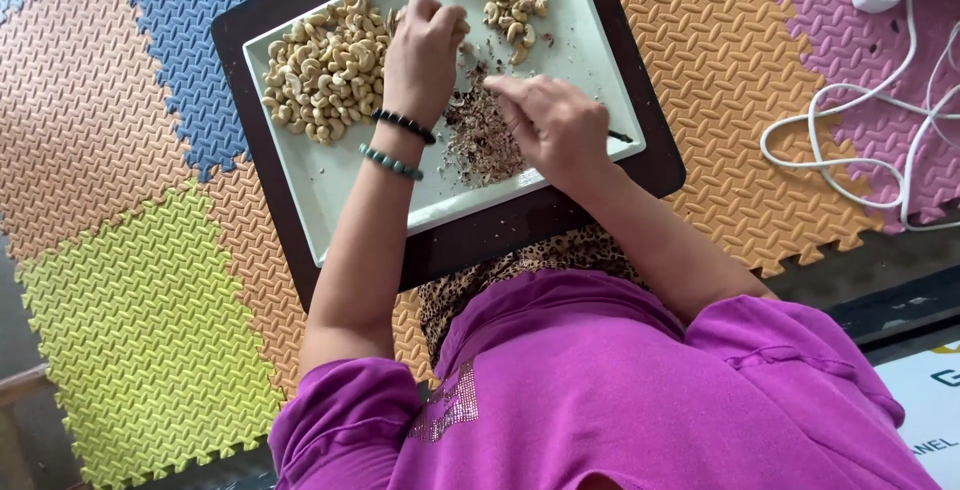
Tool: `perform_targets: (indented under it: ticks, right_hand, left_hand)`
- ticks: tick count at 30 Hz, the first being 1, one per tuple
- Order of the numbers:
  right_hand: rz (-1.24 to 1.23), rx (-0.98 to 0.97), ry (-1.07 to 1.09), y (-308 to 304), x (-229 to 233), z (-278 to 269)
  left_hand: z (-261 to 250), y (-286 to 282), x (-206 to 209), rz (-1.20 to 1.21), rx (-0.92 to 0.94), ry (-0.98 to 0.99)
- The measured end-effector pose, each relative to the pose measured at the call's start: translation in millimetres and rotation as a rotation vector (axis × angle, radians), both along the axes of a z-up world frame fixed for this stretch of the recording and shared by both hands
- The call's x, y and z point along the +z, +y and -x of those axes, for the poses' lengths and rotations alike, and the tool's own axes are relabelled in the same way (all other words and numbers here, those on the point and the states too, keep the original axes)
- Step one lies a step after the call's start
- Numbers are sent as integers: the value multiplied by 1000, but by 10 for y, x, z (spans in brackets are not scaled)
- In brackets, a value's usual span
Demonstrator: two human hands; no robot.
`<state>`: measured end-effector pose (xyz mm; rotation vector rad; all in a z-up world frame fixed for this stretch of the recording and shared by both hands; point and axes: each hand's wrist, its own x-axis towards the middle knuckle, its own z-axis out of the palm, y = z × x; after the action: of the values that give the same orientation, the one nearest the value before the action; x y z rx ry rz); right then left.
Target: Manually removing the outer skin from roasted cashew nuts and sorting them into piles on a tray.
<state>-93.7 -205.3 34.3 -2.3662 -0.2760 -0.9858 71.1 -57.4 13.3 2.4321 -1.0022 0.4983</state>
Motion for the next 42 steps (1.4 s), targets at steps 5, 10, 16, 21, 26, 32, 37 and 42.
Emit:
perform_targets:
  ticks: [5, 10, 16, 21, 26, 32, 37, 42]
  right_hand:
    - [-121, 6, 19, -100, 64, -40]
    - [-306, 186, 125, -55, 115, -13]
    - [-238, 184, 146, 17, 238, 14]
    - [-183, 150, 119, 22, 191, 16]
    - [-185, 144, 96, 40, 155, 3]
    - [-213, 150, 111, -8, 134, -9]
    - [-205, 197, 171, 79, 269, 63]
    - [-127, 167, 101, 88, 242, 42]
  left_hand:
    - [476, 193, 325, 462, -191, 420]
    - [866, 253, 293, 740, -163, 678]
    - [997, 226, 269, 966, -161, 759]
    - [1025, 225, 272, 989, -160, 766]
    - [1060, 213, 242, 995, -133, 761]
    - [1086, 216, 243, 970, -124, 749]
    - [1076, 272, 288, 859, -83, 600]
    - [1089, 274, 296, 815, -87, 506]
